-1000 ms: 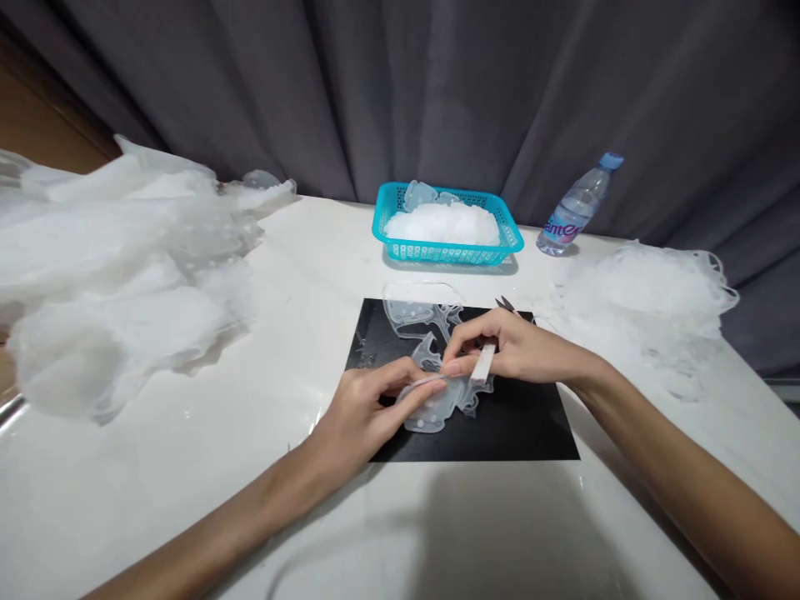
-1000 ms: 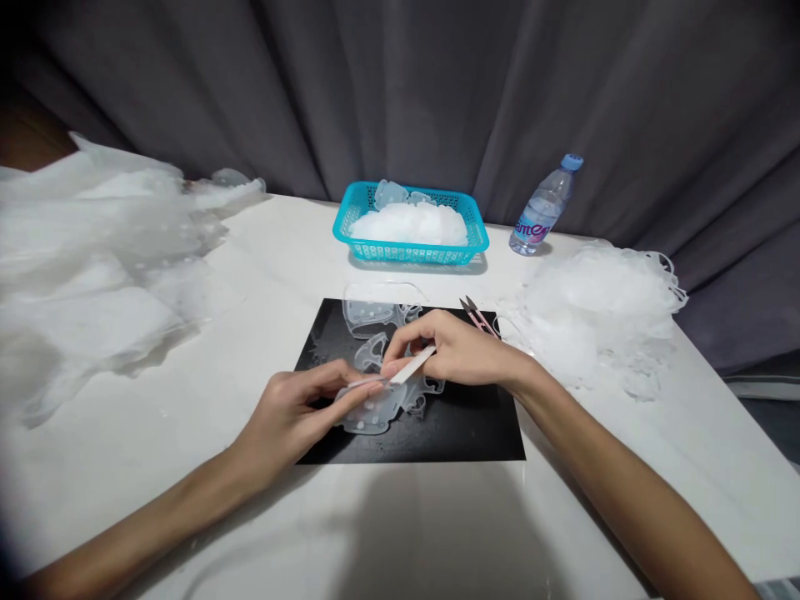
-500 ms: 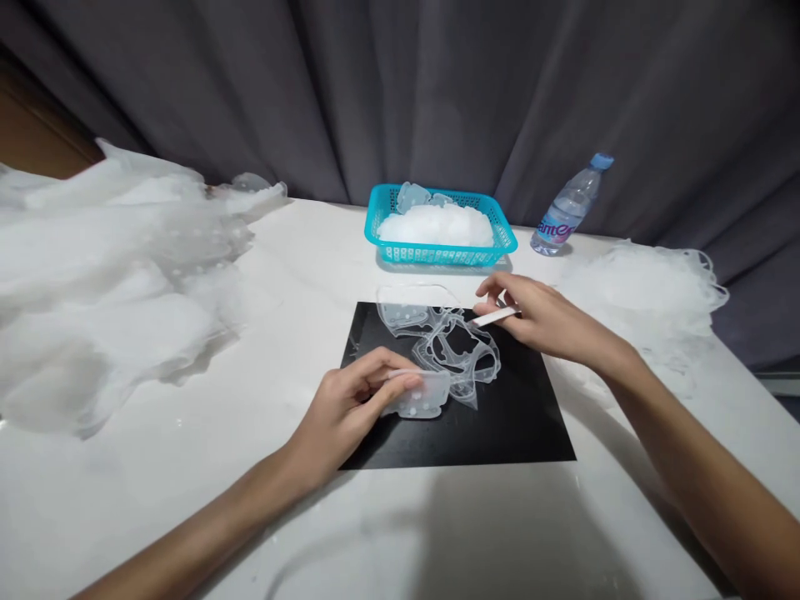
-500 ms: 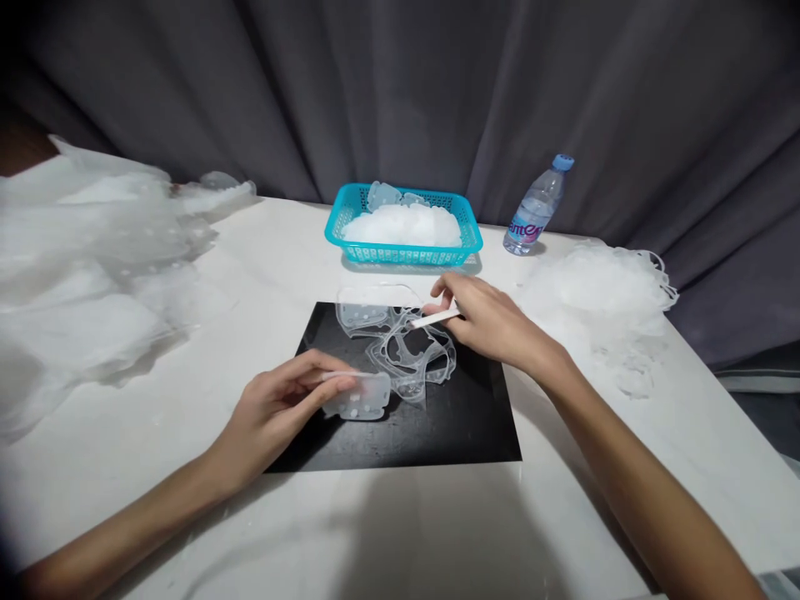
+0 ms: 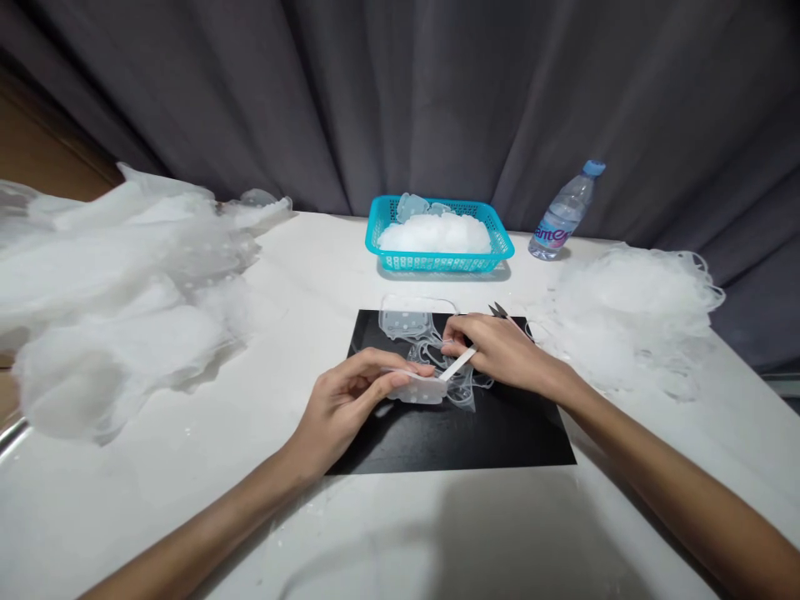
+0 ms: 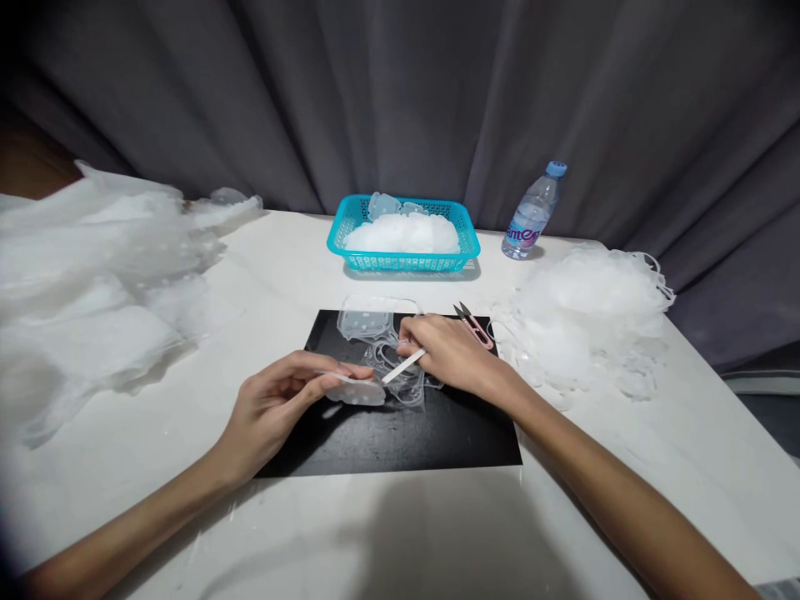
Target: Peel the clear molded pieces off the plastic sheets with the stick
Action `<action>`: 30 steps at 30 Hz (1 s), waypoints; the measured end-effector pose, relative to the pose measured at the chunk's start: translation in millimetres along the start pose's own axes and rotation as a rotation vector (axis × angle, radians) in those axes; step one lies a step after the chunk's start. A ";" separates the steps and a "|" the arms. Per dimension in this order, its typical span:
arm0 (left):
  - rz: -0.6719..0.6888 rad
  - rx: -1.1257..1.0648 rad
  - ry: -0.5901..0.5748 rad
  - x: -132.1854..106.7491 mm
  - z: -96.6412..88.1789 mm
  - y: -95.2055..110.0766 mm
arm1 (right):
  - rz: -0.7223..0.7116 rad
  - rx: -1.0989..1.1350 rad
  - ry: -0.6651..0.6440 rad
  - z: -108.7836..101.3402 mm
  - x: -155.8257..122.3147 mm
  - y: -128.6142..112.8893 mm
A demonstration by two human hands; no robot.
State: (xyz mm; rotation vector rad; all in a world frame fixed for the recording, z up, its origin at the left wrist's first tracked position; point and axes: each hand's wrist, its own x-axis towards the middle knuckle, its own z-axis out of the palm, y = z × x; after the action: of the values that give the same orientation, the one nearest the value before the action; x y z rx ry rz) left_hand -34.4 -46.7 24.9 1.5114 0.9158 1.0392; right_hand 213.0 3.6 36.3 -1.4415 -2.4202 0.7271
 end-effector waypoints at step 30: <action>-0.499 -0.444 0.041 9.9 0.7 -6.7 | -0.068 -0.090 -0.206 -62.0 -21.6 30.9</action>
State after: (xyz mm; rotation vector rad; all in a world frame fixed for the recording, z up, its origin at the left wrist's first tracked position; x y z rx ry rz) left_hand -30.6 -36.5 19.7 0.8376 0.9502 0.8340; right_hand 274.0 15.3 73.9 -1.3699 -2.6748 0.7958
